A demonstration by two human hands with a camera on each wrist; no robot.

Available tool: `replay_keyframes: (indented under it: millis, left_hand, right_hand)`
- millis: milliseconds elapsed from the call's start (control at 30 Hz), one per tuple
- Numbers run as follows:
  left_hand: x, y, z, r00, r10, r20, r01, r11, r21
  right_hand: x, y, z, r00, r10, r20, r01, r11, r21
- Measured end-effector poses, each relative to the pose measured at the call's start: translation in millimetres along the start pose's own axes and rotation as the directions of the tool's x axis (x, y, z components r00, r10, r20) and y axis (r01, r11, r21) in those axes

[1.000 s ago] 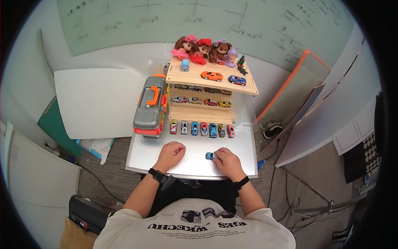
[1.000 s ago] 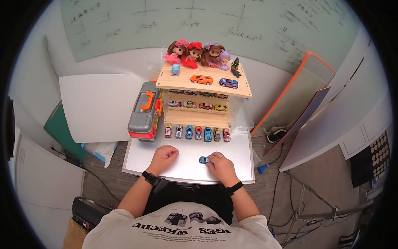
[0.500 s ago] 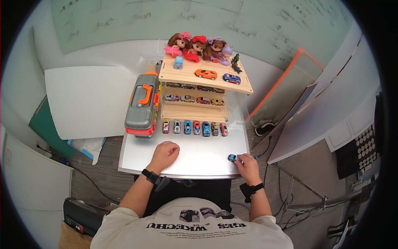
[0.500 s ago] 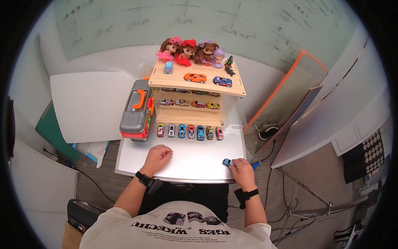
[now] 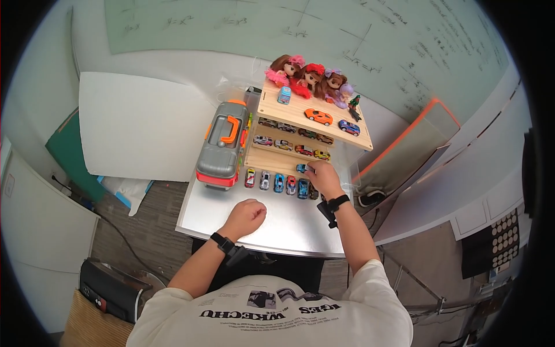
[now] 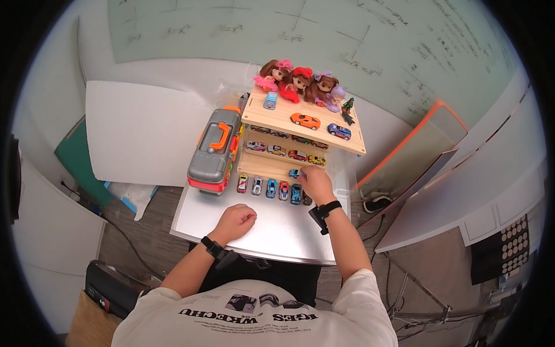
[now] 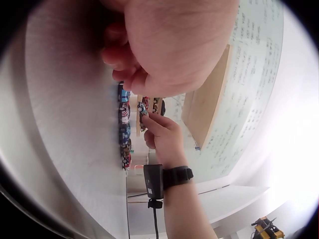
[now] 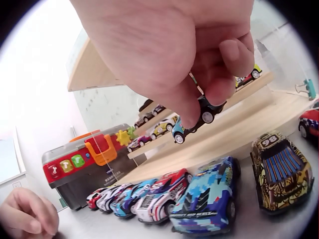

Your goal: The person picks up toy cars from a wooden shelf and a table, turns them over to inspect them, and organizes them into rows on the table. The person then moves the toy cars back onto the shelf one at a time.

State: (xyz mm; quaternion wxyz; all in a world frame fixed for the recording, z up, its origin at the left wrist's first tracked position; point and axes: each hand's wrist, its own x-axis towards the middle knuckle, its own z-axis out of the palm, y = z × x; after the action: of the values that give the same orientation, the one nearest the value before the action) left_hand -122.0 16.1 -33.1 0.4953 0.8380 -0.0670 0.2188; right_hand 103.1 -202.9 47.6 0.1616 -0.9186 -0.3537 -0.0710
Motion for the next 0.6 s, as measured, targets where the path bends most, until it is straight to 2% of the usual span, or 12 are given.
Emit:
replay_keyframes:
  millis: [233, 333, 400, 500, 600]
  left_hand:
    - [1, 1, -1, 0.999, 0.004, 0.043, -0.006, 1.0, 0.028]
    - [2, -1, -1, 0.999, 0.022, 0.047, -0.023, 0.999, 0.035]
    - [2, -1, -1, 0.999, 0.026, 0.046, -0.028, 0.999, 0.03]
    - [1, 0, -1, 0.999, 0.009, 0.04, -0.01, 1.0, 0.025]
    - [1, 0, -1, 0.999, 0.003, 0.035, -0.003, 1.0, 0.017]
  right_hand:
    - [15, 16, 14, 0.994, 0.062, 0.09, -0.062, 0.998, -0.001]
    - [15, 18, 13, 0.992, 0.046, 0.114, -0.044, 0.999, -0.022]
    - [16, 18, 11, 0.993, -0.012, 0.115, 0.016, 0.999, -0.038]
    - [18, 10, 3, 0.987, 0.022, 0.162, -0.014, 0.999, -0.045]
    - [21, 9, 2, 0.991, -0.002, 0.131, 0.002, 1.0, 0.002]
